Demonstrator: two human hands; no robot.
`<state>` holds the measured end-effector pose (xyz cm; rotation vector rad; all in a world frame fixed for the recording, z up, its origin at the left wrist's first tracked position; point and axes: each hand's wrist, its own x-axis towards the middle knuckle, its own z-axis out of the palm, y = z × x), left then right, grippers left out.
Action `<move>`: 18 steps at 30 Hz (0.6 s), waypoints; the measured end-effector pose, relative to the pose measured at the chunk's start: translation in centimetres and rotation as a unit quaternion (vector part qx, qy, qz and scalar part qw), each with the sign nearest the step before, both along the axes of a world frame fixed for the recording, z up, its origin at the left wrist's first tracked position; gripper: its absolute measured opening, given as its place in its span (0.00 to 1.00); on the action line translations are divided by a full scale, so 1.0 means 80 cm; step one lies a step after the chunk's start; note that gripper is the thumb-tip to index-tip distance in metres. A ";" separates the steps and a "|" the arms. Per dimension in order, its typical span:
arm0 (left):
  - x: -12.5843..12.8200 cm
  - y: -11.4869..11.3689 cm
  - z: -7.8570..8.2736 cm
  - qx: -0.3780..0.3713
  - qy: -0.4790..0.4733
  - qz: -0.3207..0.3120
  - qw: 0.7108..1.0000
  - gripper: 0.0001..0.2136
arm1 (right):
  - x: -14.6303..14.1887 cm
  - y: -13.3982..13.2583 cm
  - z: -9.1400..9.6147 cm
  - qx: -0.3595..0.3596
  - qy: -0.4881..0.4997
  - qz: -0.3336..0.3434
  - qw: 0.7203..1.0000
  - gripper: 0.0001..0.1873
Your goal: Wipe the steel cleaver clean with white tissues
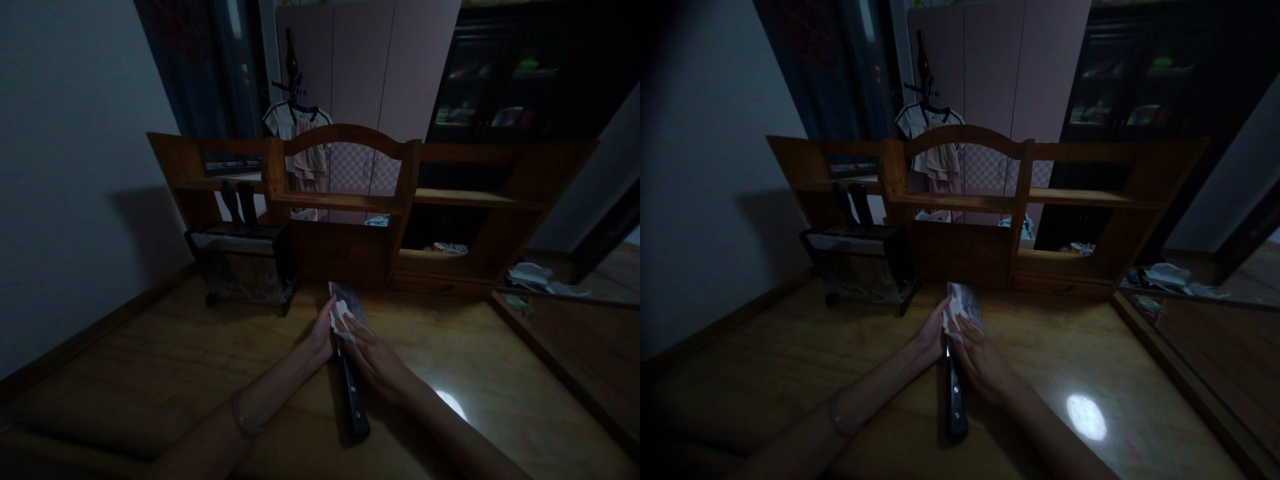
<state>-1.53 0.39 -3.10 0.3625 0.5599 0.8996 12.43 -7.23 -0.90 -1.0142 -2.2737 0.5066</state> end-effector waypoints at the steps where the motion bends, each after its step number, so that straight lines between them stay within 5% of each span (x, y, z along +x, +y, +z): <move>1: 0.000 -0.001 0.002 -0.005 -0.001 0.001 1.000 0.20 | 0.000 0.000 0.001 0.000 -0.004 0.000 1.000 0.24; 12: 0.001 -0.001 0.005 0.053 -0.032 0.008 0.998 0.19 | 0.026 0.010 -0.012 0.037 -0.057 -0.114 0.991 0.23; 18: 0.001 -0.002 0.005 0.025 -0.030 -0.008 0.999 0.20 | 0.016 0.002 -0.008 0.034 -0.040 -0.063 0.997 0.24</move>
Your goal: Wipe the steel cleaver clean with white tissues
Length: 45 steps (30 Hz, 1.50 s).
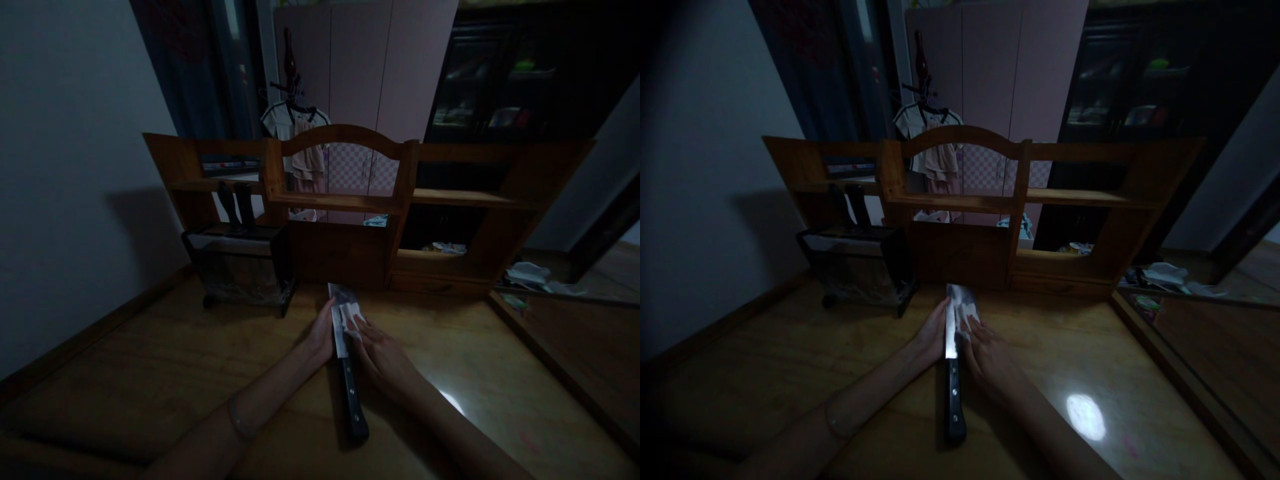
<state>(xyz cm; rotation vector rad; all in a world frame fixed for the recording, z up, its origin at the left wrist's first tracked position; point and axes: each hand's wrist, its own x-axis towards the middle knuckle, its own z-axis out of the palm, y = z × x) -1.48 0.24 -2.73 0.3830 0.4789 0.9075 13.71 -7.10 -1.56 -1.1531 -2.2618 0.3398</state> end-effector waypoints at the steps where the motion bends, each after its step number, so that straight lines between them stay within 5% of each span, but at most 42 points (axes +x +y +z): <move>1: -0.001 -0.001 0.000 -0.014 0.011 -0.004 1.000 0.21 | -0.004 -0.004 0.004 -0.005 0.003 0.018 1.000 0.24; 8: -0.005 0.001 -0.005 -0.060 0.060 -0.009 0.996 0.22 | -0.013 -0.017 0.023 -0.014 -0.004 0.075 0.997 0.23; 15: 0.000 -0.005 0.008 0.009 0.000 0.040 0.999 0.17 | 0.001 -0.012 0.014 0.003 -0.062 -0.092 0.994 0.19; 18: 0.001 -0.006 0.009 0.014 0.005 0.047 0.999 0.17 | -0.002 -0.013 0.010 0.013 -0.090 -0.114 0.989 0.19; 27: -0.005 -0.001 0.000 -0.055 0.087 0.034 0.994 0.21 | -0.021 -0.025 0.022 0.011 -0.060 0.057 0.997 0.23; 32: -0.007 0.000 -0.001 -0.059 0.088 0.061 0.993 0.19 | -0.017 -0.025 0.030 0.000 -0.048 0.083 0.995 0.23; 39: -0.003 -0.007 0.010 0.011 -0.011 0.019 1.000 0.20 | -0.004 -0.020 0.022 0.010 -0.125 -0.092 0.988 0.20; 45: -0.004 -0.008 0.010 0.003 -0.011 0.028 1.000 0.19 | -0.008 -0.022 0.021 0.019 -0.176 -0.159 0.971 0.19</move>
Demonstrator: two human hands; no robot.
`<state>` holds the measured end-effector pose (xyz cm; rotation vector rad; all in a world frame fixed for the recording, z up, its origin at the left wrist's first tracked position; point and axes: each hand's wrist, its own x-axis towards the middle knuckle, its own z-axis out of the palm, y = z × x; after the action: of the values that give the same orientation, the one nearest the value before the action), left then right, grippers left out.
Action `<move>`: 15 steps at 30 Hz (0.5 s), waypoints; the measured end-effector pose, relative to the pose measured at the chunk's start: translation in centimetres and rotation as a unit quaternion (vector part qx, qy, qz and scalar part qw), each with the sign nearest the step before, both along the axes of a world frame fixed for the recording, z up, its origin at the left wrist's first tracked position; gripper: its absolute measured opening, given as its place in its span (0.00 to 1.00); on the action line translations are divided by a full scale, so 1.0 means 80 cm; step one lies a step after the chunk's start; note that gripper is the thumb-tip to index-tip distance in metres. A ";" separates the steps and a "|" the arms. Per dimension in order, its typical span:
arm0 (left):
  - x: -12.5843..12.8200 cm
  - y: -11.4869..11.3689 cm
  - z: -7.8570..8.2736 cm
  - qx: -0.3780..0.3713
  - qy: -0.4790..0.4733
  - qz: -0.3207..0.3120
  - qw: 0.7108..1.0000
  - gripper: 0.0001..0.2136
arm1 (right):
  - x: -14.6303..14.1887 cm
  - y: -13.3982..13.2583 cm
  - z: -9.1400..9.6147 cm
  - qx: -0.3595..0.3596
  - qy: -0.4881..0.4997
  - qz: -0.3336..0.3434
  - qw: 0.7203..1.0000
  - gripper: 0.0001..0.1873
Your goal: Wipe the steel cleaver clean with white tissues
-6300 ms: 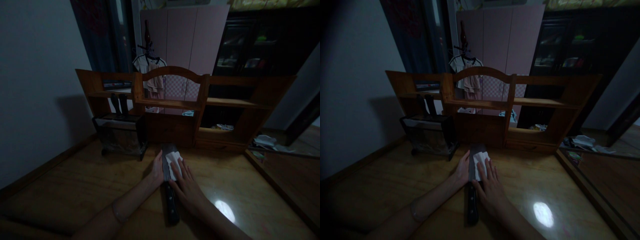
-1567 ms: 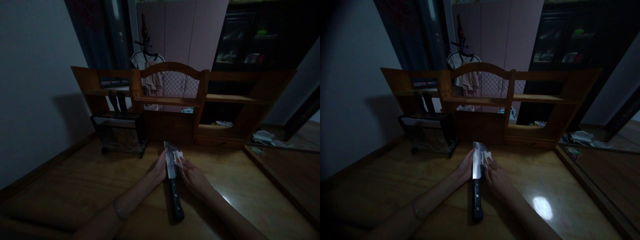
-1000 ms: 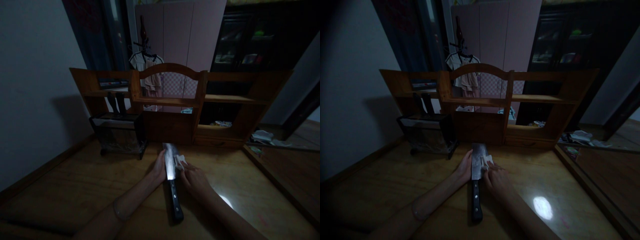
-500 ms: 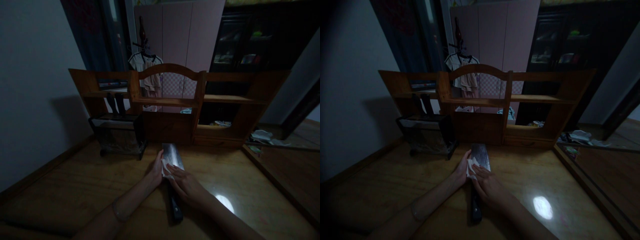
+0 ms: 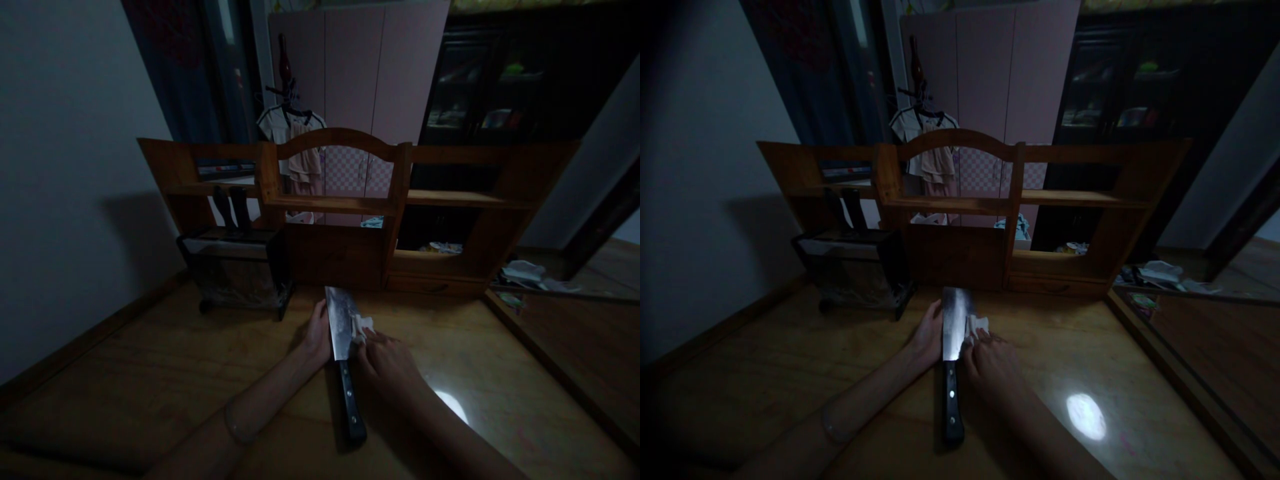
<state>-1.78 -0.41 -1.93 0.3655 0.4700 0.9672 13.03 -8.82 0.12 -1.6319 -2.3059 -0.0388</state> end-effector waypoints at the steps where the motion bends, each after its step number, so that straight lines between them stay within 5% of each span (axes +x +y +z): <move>1: 0.000 0.001 -0.001 0.004 0.004 -0.002 1.000 0.19 | -0.001 -0.001 -0.001 0.002 -0.009 -0.007 1.000 0.18; 6: 0.000 0.003 -0.006 0.022 0.020 -0.001 1.000 0.20 | -0.005 -0.006 -0.003 -0.005 0.005 0.027 1.000 0.16; 15: -0.002 0.005 -0.008 -0.038 0.059 0.036 0.997 0.17 | -0.004 -0.012 0.009 -0.053 0.118 0.237 0.963 0.23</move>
<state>-1.98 -0.02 -2.59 0.3398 0.6288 0.9978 12.67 -9.82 0.80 -1.0171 -2.4723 0.3703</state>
